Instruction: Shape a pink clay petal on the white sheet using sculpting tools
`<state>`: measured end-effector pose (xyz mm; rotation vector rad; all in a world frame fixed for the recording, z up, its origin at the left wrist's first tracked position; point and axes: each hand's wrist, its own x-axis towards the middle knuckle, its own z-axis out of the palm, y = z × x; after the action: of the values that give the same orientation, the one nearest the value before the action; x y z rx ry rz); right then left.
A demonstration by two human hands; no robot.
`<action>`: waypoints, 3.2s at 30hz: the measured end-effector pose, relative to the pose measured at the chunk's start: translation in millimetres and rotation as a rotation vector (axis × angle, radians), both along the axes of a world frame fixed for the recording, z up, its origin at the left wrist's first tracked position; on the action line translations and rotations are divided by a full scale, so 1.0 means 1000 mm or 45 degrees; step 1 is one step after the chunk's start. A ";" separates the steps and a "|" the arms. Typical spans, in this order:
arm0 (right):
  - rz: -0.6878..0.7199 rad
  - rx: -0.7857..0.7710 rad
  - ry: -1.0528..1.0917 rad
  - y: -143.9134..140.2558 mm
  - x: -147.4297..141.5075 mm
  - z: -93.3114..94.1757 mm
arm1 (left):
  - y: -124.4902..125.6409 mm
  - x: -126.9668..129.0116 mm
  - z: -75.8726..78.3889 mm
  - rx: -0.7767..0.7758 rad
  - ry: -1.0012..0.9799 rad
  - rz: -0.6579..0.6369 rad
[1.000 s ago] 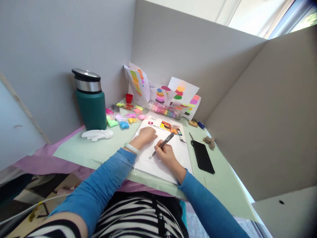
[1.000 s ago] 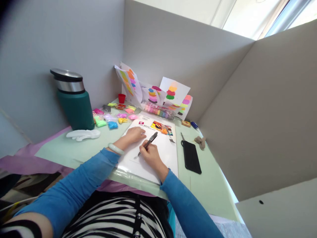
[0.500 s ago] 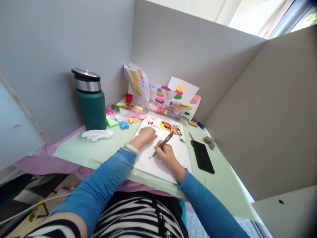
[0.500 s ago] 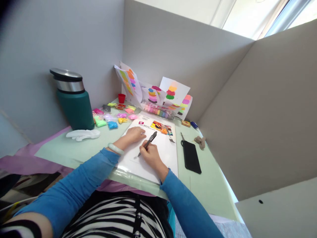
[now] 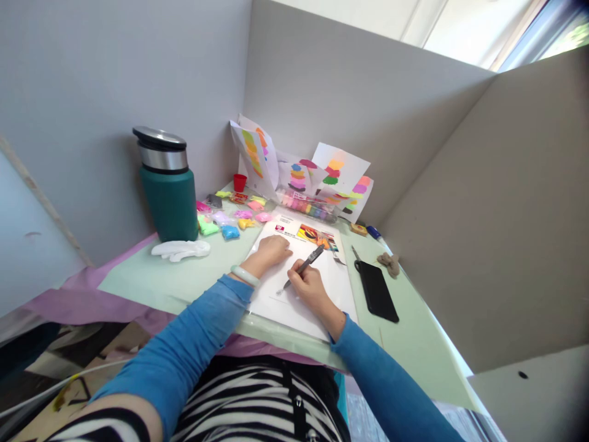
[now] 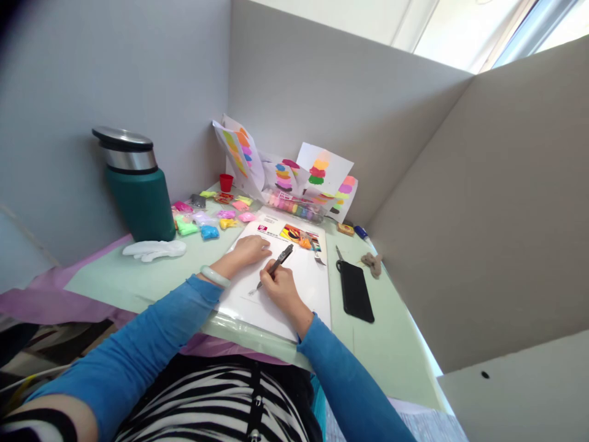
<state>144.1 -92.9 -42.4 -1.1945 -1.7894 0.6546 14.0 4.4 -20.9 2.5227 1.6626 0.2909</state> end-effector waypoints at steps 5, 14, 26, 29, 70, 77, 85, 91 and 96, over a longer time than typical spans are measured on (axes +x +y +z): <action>0.009 -0.009 -0.005 0.001 0.000 0.000 | 0.000 0.000 0.000 0.000 0.003 0.001; 0.005 -0.014 0.022 0.001 0.001 -0.001 | -0.001 0.000 0.002 0.008 0.007 -0.011; 0.030 -0.003 0.018 0.000 0.001 0.000 | 0.000 0.000 0.000 0.027 0.000 -0.015; 0.038 -0.009 0.021 0.001 0.001 -0.001 | 0.001 0.000 -0.001 0.032 0.005 -0.014; 0.011 -0.005 0.014 0.002 0.002 -0.002 | -0.003 0.001 0.004 -0.003 0.009 0.004; 0.026 -0.041 0.038 0.002 0.002 -0.003 | -0.005 0.000 0.006 0.002 0.004 -0.009; 0.004 -0.018 0.026 0.001 0.002 -0.001 | -0.005 0.000 0.006 -0.003 0.013 -0.001; 0.004 -0.003 0.015 0.001 0.001 -0.001 | -0.002 0.000 0.002 0.003 0.009 -0.010; 0.007 -0.014 0.012 0.001 0.001 -0.001 | -0.001 0.000 0.001 0.007 0.010 -0.009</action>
<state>145.4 -91.8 -43.0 -1.1929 -1.7840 0.6730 14.0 3.8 -20.0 2.5362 1.6571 0.2857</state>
